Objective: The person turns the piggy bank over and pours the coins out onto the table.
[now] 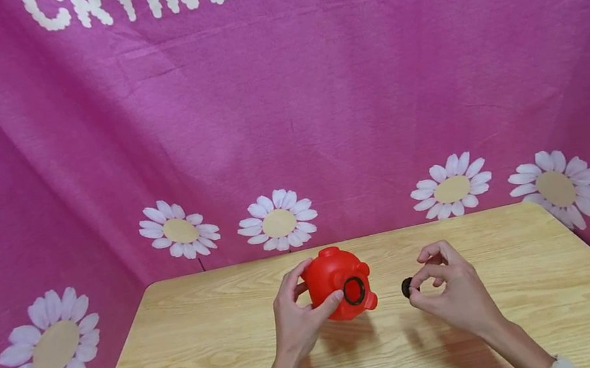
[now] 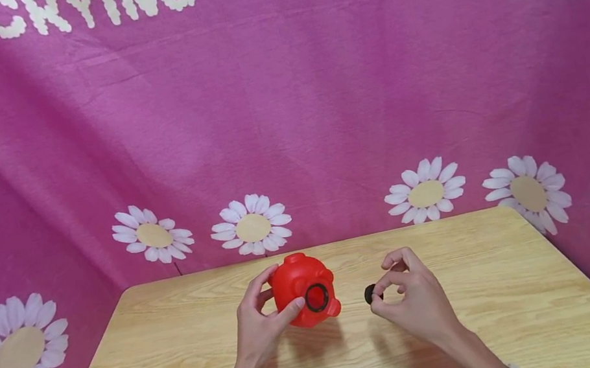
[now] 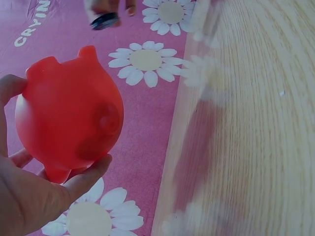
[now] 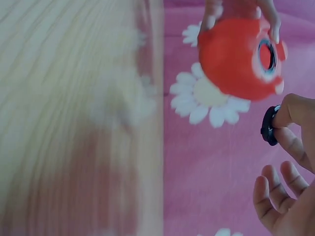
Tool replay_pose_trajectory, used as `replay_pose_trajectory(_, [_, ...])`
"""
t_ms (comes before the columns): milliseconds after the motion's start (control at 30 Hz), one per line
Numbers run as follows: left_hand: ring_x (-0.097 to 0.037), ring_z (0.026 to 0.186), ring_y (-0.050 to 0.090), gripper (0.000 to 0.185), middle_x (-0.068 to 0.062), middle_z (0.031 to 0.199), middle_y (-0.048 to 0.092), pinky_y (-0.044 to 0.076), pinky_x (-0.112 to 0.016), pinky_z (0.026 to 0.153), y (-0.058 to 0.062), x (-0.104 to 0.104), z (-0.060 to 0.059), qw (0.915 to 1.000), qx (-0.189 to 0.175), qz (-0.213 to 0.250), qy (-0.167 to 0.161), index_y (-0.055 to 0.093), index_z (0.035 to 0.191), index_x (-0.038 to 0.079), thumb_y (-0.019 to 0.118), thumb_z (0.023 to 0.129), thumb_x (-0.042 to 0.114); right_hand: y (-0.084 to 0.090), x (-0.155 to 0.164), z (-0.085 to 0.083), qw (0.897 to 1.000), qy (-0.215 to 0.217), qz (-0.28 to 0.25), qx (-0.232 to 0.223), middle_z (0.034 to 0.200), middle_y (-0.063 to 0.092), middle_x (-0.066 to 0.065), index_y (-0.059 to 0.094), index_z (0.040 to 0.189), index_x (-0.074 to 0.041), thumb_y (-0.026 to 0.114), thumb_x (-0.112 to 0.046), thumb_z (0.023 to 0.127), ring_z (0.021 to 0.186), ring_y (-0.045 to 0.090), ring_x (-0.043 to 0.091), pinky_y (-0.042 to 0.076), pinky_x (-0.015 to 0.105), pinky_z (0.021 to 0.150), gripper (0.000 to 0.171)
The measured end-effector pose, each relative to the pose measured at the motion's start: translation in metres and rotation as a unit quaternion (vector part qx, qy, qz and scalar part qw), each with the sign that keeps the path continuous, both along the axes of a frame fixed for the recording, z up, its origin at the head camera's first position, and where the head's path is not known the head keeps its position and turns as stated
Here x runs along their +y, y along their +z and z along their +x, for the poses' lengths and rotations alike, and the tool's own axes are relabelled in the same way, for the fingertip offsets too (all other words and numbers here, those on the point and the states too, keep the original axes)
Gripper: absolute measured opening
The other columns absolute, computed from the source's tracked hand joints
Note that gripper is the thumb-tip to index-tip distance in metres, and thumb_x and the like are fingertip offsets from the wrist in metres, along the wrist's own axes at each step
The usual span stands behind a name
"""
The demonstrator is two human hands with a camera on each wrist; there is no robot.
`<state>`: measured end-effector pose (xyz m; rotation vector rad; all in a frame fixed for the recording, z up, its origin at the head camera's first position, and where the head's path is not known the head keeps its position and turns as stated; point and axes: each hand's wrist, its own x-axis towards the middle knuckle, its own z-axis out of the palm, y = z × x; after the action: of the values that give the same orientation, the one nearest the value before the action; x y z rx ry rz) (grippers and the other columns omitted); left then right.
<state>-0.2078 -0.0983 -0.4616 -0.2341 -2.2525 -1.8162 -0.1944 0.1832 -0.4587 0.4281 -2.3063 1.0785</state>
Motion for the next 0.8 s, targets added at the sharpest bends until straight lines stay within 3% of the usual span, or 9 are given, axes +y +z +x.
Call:
replay_pose_trajectory(400, [-0.029, 0.114, 0.066, 0.068, -0.006, 0.140, 0.066, 0.068, -0.033, 0.079, -0.001, -0.002, 0.000, 1.0000, 0.004, 0.001, -0.003, 0.064, 0.147, 0.024, 0.089, 0.084, 0.027, -0.013, 0.057, 0.004, 0.996, -0.063, 0.052, -0.048, 0.111, 0.058, -0.004, 0.070, 0.066, -0.032, 0.090, -0.005, 0.070, 0.090, 0.053, -0.001, 0.053, 0.022, 0.068, 0.034])
replay_pose_trajectory(600, [-0.030, 0.115, 0.065, 0.068, -0.007, 0.141, 0.066, 0.068, -0.034, 0.078, 0.000, -0.002, 0.000, 1.0000, 0.002, 0.007, -0.003, 0.064, 0.147, 0.023, 0.089, 0.084, 0.027, -0.021, 0.080, 0.005, 0.989, -0.088, 0.087, -0.085, 0.113, 0.059, -0.004, 0.071, 0.066, -0.032, 0.091, -0.010, 0.070, 0.088, 0.058, 0.005, 0.055, 0.023, 0.069, 0.030])
replay_pose_trajectory(800, [-0.029, 0.115, 0.065, 0.068, -0.007, 0.141, 0.066, 0.068, -0.034, 0.078, 0.000, -0.002, 0.000, 0.9999, 0.000, 0.010, -0.005, 0.063, 0.147, 0.023, 0.088, 0.084, 0.026, -0.034, 0.093, 0.006, 0.984, -0.082, 0.123, -0.094, 0.114, 0.062, 0.000, 0.069, 0.067, -0.034, 0.093, -0.014, 0.068, 0.085, 0.058, 0.001, 0.047, 0.024, 0.068, 0.031])
